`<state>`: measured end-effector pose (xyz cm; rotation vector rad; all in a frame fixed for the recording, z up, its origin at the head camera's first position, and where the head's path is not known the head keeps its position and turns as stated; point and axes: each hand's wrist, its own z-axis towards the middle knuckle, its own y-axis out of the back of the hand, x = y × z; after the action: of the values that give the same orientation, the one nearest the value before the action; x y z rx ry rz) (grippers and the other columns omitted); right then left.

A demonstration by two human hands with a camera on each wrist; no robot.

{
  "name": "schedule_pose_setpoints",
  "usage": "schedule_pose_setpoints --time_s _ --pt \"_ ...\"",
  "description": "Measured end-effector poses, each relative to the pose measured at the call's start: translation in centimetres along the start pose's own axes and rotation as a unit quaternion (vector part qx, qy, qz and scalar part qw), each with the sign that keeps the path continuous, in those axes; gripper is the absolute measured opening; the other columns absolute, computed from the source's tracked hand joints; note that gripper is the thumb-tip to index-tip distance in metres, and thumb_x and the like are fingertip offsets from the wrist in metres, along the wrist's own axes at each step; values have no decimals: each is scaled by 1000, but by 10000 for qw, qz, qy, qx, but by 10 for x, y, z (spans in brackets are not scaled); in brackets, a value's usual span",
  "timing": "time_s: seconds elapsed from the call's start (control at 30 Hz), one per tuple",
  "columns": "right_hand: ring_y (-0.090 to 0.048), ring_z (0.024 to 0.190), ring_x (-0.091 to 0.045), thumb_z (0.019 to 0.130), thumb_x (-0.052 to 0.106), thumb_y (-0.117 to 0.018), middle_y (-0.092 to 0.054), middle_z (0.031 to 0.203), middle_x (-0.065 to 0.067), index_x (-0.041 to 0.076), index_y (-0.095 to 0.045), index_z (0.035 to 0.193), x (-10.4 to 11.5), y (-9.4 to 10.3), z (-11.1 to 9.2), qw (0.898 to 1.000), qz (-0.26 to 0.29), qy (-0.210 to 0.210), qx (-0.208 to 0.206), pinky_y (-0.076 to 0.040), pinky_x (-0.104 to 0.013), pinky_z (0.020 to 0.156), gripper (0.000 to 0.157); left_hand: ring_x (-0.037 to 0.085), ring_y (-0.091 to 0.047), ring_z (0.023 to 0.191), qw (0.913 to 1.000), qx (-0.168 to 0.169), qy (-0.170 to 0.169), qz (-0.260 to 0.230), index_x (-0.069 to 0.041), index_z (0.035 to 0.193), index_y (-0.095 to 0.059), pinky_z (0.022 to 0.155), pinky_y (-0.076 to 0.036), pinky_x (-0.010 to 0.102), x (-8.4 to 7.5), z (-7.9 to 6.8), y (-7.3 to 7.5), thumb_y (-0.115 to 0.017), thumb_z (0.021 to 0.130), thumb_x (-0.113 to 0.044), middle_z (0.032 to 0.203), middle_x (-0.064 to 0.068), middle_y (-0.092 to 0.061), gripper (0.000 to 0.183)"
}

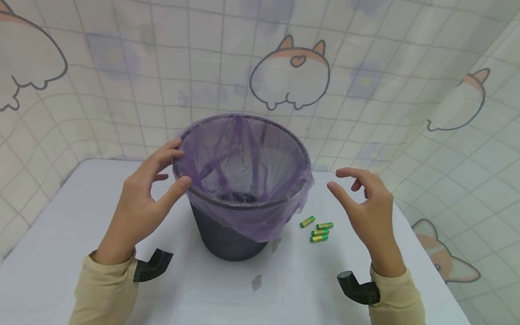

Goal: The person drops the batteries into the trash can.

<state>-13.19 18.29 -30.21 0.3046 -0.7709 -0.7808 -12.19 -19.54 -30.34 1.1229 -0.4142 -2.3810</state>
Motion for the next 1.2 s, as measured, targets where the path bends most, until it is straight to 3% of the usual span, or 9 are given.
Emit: schedule_pose_setpoints --time_s 0.1,0.23,1.0,1.2 --pt "-42 81 -6 81 15 -77 -67 95 0 9 -70 109 -4 -1 -5 9999 -103 -109 81 -28 -23 71 29 18 -55 127 10000 25 35 -14 -18 133 -55 89 -44 15 0 -1 0 -69 88 -12 149 -10 -45 48" --pt "-41 80 -6 81 15 -77 -69 97 -6 8 -70 108 -10 -2 -10 9996 -172 -189 126 -28 -24 69 29 17 -55 127 10000 11 43 9 -18 133 -55 89 -44 15 0 -2 1 -69 88 -12 149 -10 -46 48" --pt "-40 80 -6 83 21 -76 -71 99 -2 14 -70 110 -33 -5 -43 9903 -612 -1167 442 -26 -20 66 28 19 -55 127 10000 11 8 12 -19 134 -54 89 -44 16 2 -2 1 -69 87 -11 149 -10 -45 50" --pt "-40 79 -6 83 21 -76 -71 99 -2 14 -70 110 -38 -5 -49 9893 -614 -1248 439 -26 -20 67 28 18 -54 127 10000 36 -14 15 -19 134 -54 89 -44 16 1 0 0 -68 88 -11 149 -10 -45 49"
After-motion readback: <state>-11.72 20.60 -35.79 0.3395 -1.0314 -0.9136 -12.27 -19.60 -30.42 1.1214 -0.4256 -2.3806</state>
